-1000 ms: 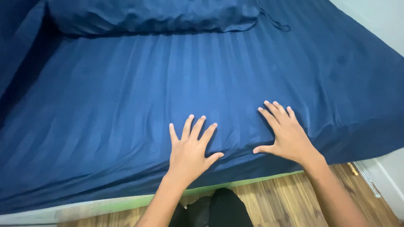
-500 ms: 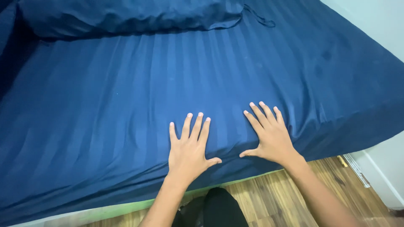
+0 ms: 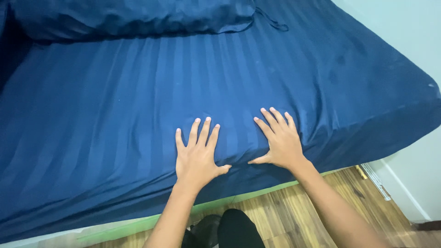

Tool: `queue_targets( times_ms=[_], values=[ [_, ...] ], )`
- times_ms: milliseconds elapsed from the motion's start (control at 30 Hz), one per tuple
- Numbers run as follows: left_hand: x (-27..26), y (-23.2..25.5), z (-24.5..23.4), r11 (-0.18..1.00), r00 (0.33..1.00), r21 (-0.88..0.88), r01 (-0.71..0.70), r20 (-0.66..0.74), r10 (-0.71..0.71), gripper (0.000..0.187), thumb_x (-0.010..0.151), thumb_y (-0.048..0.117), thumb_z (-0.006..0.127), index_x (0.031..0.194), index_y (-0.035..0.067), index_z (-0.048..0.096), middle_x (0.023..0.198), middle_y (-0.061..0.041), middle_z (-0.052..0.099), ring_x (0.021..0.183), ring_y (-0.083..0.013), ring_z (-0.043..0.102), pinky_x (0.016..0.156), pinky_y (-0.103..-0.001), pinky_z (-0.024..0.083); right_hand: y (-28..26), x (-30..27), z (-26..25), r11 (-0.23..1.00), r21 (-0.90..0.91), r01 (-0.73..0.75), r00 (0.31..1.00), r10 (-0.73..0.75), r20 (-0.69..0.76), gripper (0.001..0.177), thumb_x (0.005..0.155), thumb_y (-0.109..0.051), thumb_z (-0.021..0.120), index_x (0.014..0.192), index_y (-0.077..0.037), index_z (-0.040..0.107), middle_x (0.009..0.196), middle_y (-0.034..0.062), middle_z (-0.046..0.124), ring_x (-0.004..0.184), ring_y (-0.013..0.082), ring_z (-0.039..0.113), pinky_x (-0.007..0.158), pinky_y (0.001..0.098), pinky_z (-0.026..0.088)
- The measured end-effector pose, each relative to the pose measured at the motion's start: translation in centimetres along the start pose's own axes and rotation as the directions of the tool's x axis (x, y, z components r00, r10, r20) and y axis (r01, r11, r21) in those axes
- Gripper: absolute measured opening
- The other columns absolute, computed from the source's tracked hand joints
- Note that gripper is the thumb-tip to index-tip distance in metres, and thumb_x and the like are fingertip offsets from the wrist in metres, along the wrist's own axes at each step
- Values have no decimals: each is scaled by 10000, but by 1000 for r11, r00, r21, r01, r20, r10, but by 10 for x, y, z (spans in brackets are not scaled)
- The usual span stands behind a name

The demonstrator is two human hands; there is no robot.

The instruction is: Making a bed by smoothing the sheets and arranging pillows.

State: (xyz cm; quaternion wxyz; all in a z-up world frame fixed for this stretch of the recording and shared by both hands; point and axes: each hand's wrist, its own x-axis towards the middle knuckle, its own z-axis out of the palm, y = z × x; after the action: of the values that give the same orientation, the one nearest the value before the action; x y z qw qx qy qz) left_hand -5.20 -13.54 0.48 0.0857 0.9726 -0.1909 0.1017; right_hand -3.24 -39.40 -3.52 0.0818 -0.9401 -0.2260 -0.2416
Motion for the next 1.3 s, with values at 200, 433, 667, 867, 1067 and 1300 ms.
queue_targets(
  times_ms=[200,433,667,867,1067,1300],
  values=[
    [2,-1,3,1000,1000,2,-2,4,2,1202,486,575,922,1527,187,461,1633,-105,360,1482,-315,265,1142,-704,168,1,2,0,1000,1,-8,1000,8,3,1222,383,-707,874,1387,-83,565,1514,175,471,1421,397,400,1154,632,265],
    [-1,-3,7,998,996,13,-54,-76,54,1143,511,591,908,1473,152,474,1572,-110,389,1472,-328,304,1125,-716,207,-6,2,-5,998,-5,-59,998,59,20,1206,397,-705,879,1393,-99,571,1528,166,466,1428,383,402,1163,610,268],
    [-1,-4,8,999,996,6,-49,-70,49,1138,498,581,909,1462,146,488,1561,-104,405,1468,-328,313,1119,-715,219,-14,-2,-5,993,-4,-121,992,121,33,1232,391,-695,881,1426,-116,548,1543,165,446,1448,381,377,1171,609,252],
    [1,-6,11,997,993,16,-75,-90,76,1110,491,584,907,1434,140,526,1545,-114,427,1454,-332,334,1115,-716,227,-14,-3,-3,989,-2,-149,988,149,32,1233,393,-694,888,1431,-123,544,1546,160,444,1450,380,373,1174,605,251],
    [2,-5,12,997,992,29,-71,-106,73,1135,469,589,909,1447,145,540,1553,-123,449,1443,-334,344,1110,-708,236,-12,-3,-1,990,-2,-140,990,140,22,1247,370,-691,883,1428,-121,548,1541,164,449,1445,384,377,1166,607,261],
    [-3,-3,20,996,981,42,-78,-177,85,1124,455,599,905,1420,145,549,1512,-118,479,1434,-340,375,1110,-704,253,-10,-9,2,993,17,-118,992,119,-35,1219,390,-686,879,1419,-117,558,1530,172,470,1439,391,393,1166,617,261]
  ],
)
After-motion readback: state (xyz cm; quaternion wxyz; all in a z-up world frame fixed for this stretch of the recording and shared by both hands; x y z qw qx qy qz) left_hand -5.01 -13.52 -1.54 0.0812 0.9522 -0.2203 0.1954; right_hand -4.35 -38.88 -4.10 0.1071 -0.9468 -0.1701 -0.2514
